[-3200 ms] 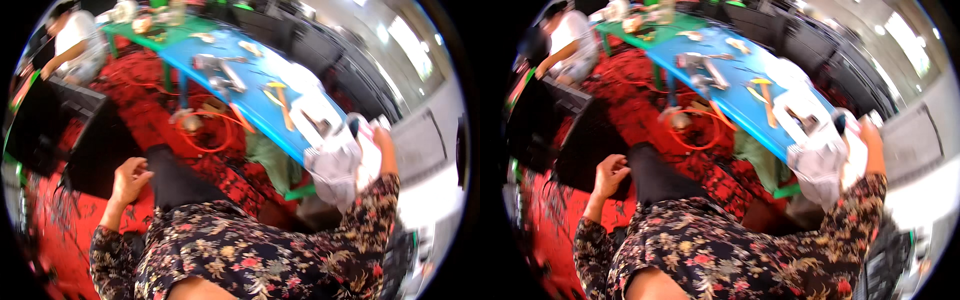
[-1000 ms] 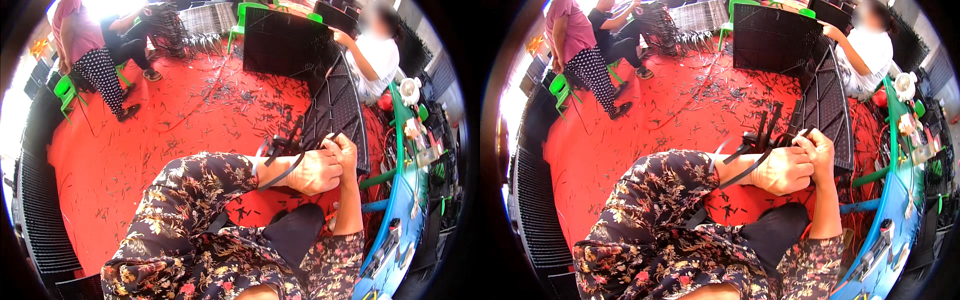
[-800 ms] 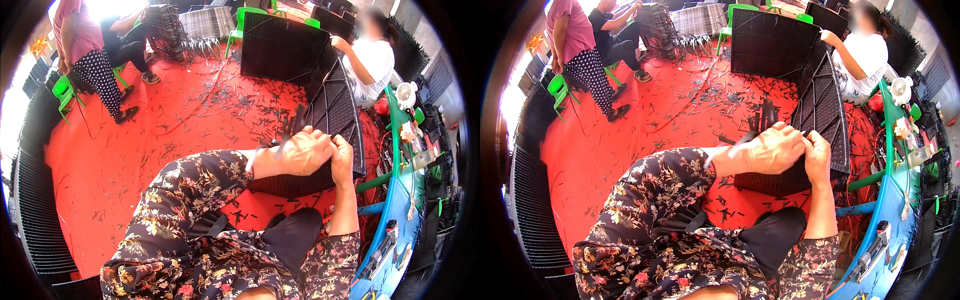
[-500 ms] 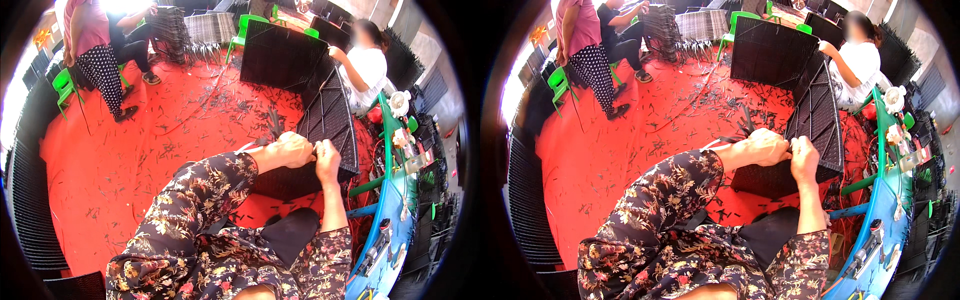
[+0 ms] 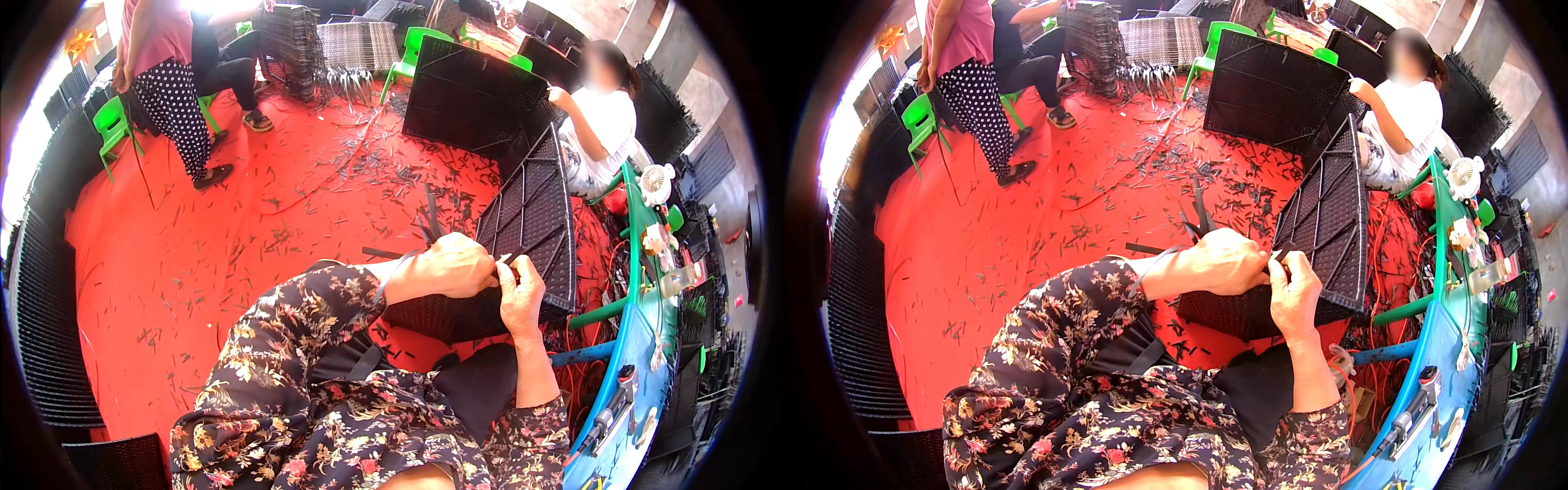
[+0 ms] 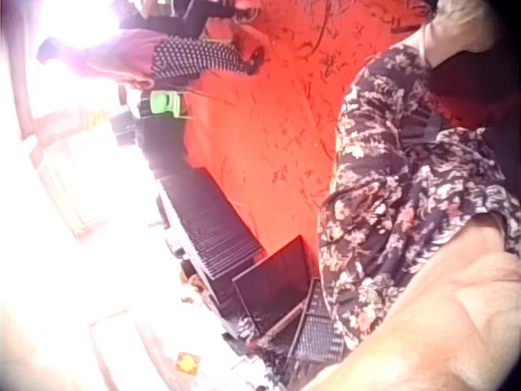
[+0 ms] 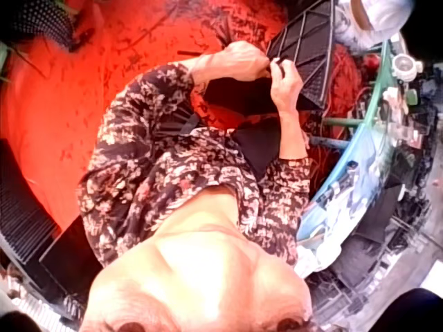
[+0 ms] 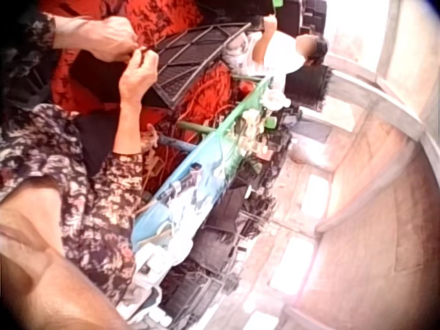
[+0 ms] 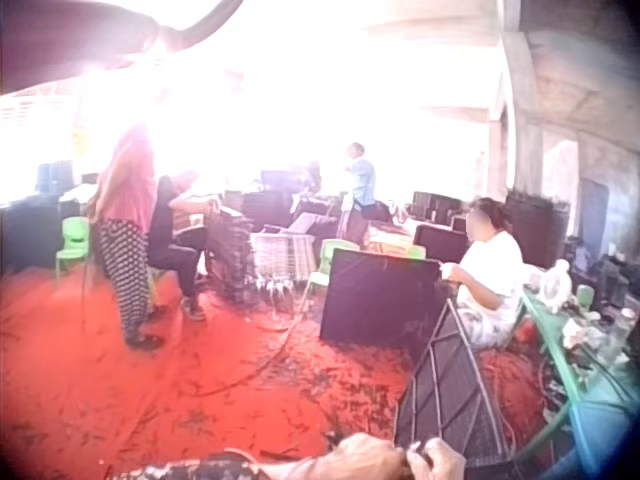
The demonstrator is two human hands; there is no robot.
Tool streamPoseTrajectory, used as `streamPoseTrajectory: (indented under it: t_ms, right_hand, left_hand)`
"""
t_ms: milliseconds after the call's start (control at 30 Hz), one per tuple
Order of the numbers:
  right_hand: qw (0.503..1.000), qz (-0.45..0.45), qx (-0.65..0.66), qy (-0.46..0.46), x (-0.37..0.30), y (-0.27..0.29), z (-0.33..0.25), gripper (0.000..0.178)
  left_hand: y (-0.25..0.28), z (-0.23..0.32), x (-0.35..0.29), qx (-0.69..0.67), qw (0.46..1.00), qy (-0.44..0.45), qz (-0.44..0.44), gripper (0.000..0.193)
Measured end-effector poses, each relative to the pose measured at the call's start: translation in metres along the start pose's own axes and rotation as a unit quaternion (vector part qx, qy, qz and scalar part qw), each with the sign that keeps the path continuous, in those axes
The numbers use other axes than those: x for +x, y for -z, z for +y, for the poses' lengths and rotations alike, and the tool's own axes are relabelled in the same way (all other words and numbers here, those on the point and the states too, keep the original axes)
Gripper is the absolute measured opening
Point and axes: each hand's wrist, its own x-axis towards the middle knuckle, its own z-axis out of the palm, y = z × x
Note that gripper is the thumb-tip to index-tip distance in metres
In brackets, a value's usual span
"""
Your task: The person sits on the floor and assembles a black plastic chair by hand. They weave black plastic strips through the chair's frame and secure them using a pneumatic nail gun. The person repeatedly picks up the nail gun, fastens the strips, and trims the excess material with scissors.
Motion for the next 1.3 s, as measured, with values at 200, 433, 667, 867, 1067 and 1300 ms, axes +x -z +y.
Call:
streamPoseTrajectory:
  t_ms: [200, 433, 667, 867, 1067, 1300]
  right_hand:
    - [0.992, -0.006, 0.111, -0.062, 0.002, -0.007, -0.006, 0.009]
    - [0.984, -0.005, 0.147, -0.099, 0.0, -0.008, -0.009, 0.016]
    - [0.979, -0.002, 0.169, -0.116, 0.001, -0.009, -0.014, 0.016]
    - [0.977, 0.006, 0.184, -0.107, 0.004, -0.011, -0.019, 0.022]
    - [0.983, 0.013, 0.121, -0.135, 0.008, -0.007, -0.032, 0.023]
    - [0.936, 0.045, 0.311, -0.157, 0.005, -0.002, -0.03, 0.025]
  left_hand:
    - [0.005, 0.0, -0.004, -0.012, 0.999, 0.032, -0.036, 0.033]
    - [0.0, -0.002, -0.011, -0.032, 0.998, 0.053, 0.008, 0.031]
    - [-0.001, -0.003, -0.013, -0.041, 0.998, 0.056, 0.007, 0.029]
    - [-0.001, -0.004, -0.016, -0.043, 0.997, 0.052, 0.04, 0.028]
    - [0.004, -0.001, -0.016, -0.024, 0.997, 0.08, 0.005, 0.027]
    - [0.002, 0.003, -0.017, -0.024, 0.997, 0.071, 0.024, 0.029]
